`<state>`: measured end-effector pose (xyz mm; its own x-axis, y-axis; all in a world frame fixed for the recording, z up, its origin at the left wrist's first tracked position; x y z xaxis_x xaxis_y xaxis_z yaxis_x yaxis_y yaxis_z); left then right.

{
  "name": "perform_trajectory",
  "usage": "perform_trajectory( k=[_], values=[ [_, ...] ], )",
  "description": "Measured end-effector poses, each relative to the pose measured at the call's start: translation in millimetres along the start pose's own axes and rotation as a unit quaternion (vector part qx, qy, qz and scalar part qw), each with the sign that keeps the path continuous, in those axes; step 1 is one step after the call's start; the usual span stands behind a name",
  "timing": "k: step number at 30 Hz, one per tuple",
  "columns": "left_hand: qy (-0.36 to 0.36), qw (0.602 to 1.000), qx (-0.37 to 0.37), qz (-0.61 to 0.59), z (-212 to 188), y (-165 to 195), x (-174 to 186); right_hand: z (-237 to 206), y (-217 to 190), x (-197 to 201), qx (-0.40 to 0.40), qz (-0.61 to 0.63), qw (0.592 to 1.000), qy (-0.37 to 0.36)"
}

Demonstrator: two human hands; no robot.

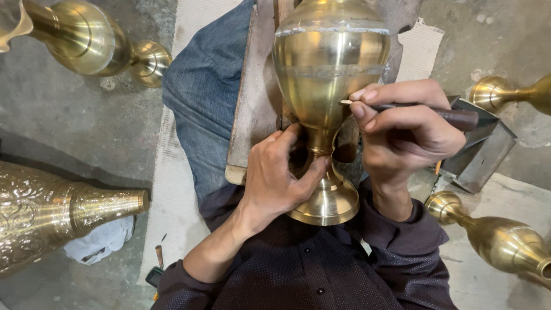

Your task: The person sits on the floor holding a brass vase steady on a wooden support while using a pointed hand tool to score and smooth a horizontal line around the vase's body, rotating the vase to work along the seam.

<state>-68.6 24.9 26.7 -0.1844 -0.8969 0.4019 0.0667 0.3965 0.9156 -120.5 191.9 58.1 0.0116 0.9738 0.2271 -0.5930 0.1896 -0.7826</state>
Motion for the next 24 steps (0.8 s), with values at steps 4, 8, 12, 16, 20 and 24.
perform_trajectory(
  k=[4,8,12,16,20,24],
  values=[
    [-0.010,1.000,0.025,0.008,-0.4,-1.4,0.3,2.1,2.3,0.0,0.018,0.016,1.000,-0.012],
    [-0.005,1.000,0.009,0.001,0.0,-0.4,-0.1,-0.9,2.8,-0.3,0.024,0.024,0.999,-0.001],
    [-0.013,1.000,0.021,0.002,0.7,-2.9,-2.2,-3.5,4.9,0.4,0.031,0.007,0.999,0.002],
    [-0.001,1.000,0.007,0.014,-1.2,-2.0,-1.1,-5.0,6.6,0.1,0.042,0.018,0.999,0.006],
    [0.002,1.000,0.007,0.004,-1.9,-2.1,-1.7,-4.2,5.2,-1.4,0.073,0.061,0.995,-0.013],
    [0.009,1.000,-0.010,0.002,-3.3,-1.2,-1.8,-7.6,1.8,-1.1,0.064,0.021,0.998,0.001]
  ],
)
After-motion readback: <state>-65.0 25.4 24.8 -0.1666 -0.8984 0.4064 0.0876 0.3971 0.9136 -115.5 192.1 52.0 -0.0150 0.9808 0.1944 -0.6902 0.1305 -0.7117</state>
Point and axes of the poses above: each hand's wrist, its own z-axis towards the middle knuckle, its own x-axis out of the back of the hand, y = z × x, the point moved 4 cm from there along z, towards the middle knuckle, and after that the axes turned 7 degrees about -y, right-handed, at the moved point
